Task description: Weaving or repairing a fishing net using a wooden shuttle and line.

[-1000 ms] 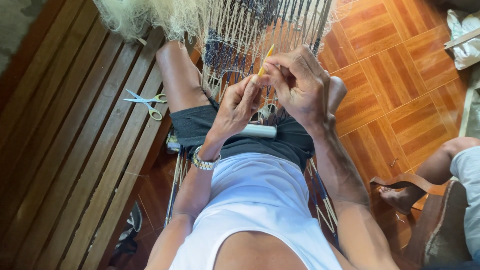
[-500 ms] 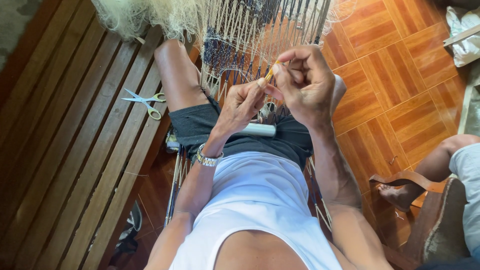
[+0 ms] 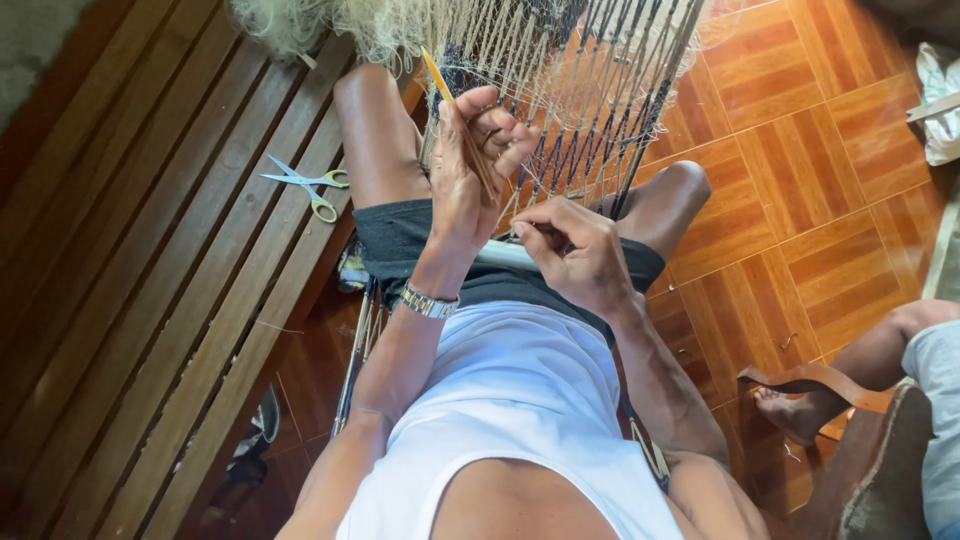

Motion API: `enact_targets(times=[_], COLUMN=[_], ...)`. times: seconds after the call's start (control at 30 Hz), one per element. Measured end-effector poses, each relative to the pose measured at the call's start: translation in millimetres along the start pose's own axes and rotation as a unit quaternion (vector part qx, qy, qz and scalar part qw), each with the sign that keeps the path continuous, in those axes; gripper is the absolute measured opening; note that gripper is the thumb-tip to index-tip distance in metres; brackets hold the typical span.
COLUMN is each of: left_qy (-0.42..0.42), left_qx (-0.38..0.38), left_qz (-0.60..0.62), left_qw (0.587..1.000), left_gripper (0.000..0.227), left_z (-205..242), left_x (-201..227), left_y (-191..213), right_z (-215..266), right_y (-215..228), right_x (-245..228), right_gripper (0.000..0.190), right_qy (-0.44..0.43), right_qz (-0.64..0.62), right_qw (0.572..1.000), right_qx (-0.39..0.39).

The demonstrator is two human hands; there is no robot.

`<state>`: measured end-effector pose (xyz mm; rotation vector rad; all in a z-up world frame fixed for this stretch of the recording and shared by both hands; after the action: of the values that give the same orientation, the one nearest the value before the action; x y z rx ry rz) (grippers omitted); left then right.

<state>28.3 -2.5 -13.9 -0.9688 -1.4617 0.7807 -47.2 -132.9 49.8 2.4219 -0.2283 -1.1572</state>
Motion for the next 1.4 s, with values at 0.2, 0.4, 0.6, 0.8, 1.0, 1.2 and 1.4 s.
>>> enact_targets(times=[0.2,0.4,0.6,0.8,1.0,1.2,1.4], left_qy=[0.002,0.062,0.131,0.095,0.076,0.083,0.090], left_qx=[0.010,-0.022,-0.053,-0.099,-0.156,-0.157,-0.120], left_qz=[0.054,0.064,-0.057,-0.214,-0.287,-0.302,-0.294], left_qw=[0.998,0.996,0.988,0.967,0.942,0.937,0.944], left_gripper=[0.044,0.046,0.053,0.056,0.052,0.032,0.031], left_z=[4,0,9,21,31,23,23], left_x=[5,8,7,23,23,18,16], left_y=[-5,0,-11,-30,-45,-40,-36], right_z=[1,-4,-12,-24,-38,-41,-54], right_y=[-6,5,26,55,83,77,63], right_x=[-4,8,3,-32,-52,-6,-12], right_gripper=[0.006,0.005,0.008,0.006,0.009,0.012,0.012], right_qy=[0.004,0.019,0.068,0.129,0.182,0.177,0.183], right_qz=[-0.015,0.011,0.023,0.073,0.168,0.148,0.138], right_qw=[1.000,1.000,0.996,0.988,0.968,0.973,0.973], right_qx=[-0.028,-0.011,-0.045,-0.036,-0.033,-0.019,0.027])
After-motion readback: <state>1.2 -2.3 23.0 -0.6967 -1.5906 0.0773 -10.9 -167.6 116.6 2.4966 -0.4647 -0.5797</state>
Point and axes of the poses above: each hand's wrist, its own z-axis away from the middle knuckle, its own y-axis out of the back of the hand, x = y × z, the point moved 1 cm from there along -z, towards the middle knuckle, and after that the axes turned 5 degrees about y, right-handed, at the moved point
